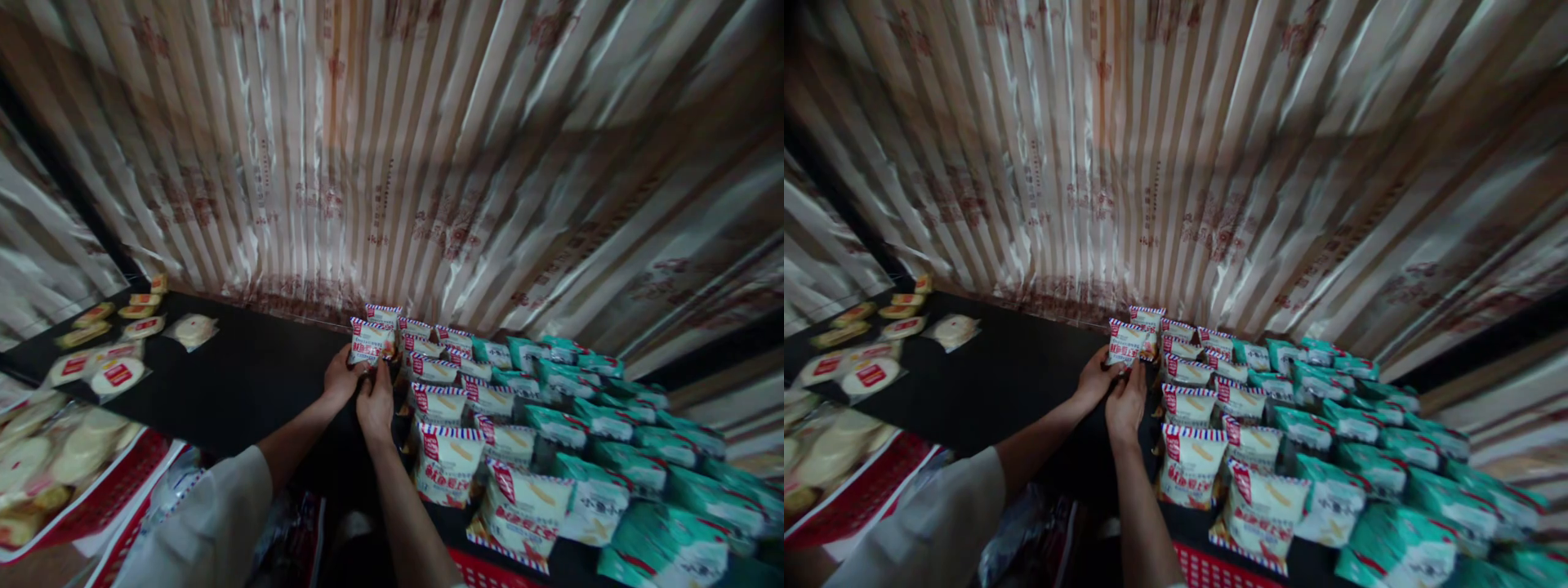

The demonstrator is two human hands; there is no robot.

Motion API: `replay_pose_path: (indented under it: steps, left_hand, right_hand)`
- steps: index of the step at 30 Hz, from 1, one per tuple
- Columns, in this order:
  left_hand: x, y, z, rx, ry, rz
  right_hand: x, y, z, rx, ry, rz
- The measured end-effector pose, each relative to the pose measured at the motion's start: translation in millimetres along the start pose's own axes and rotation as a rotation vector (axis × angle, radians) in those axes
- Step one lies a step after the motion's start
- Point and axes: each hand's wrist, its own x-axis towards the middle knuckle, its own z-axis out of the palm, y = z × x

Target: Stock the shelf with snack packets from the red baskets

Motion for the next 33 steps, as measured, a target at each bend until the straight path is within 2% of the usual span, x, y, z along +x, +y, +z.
replay_pose_path:
  steps: [7, 14, 21, 26, 31, 33]
  left_hand:
    - [15.3, 7.4, 19.3, 0.124, -0.025, 0.04]
    - [17.4, 6.9, 31.1, 0.249, -0.017, 0.063]
    - [15.3, 6.0, 34.0, 0.297, -0.042, 0.083]
    - [20.3, 1.4, 32.9, 0.254, -0.049, 0.118]
    - [28.1, 0.3, 29.1, 0.199, 0.031, 0.098]
    - [30.3, 2.8, 28.8, 0.228, 0.034, 0.139]
  right_hand:
    - [10.6, 19.5, 5.7, -0.045, 0.044, 0.022]
    - [10.7, 28.8, 8.2, -0.044, 0.07, 0.031]
    - [10.9, 35.1, 8.5, 0.004, 0.061, 0.019]
    - [8.5, 29.4, 4.1, -0.042, 0.033, 0.023]
    - [1.7, 22.4, -1.4, -0.059, 0.031, -0.001]
    - [-1.4, 21.2, -2.0, -0.051, 0.035, -0.019]
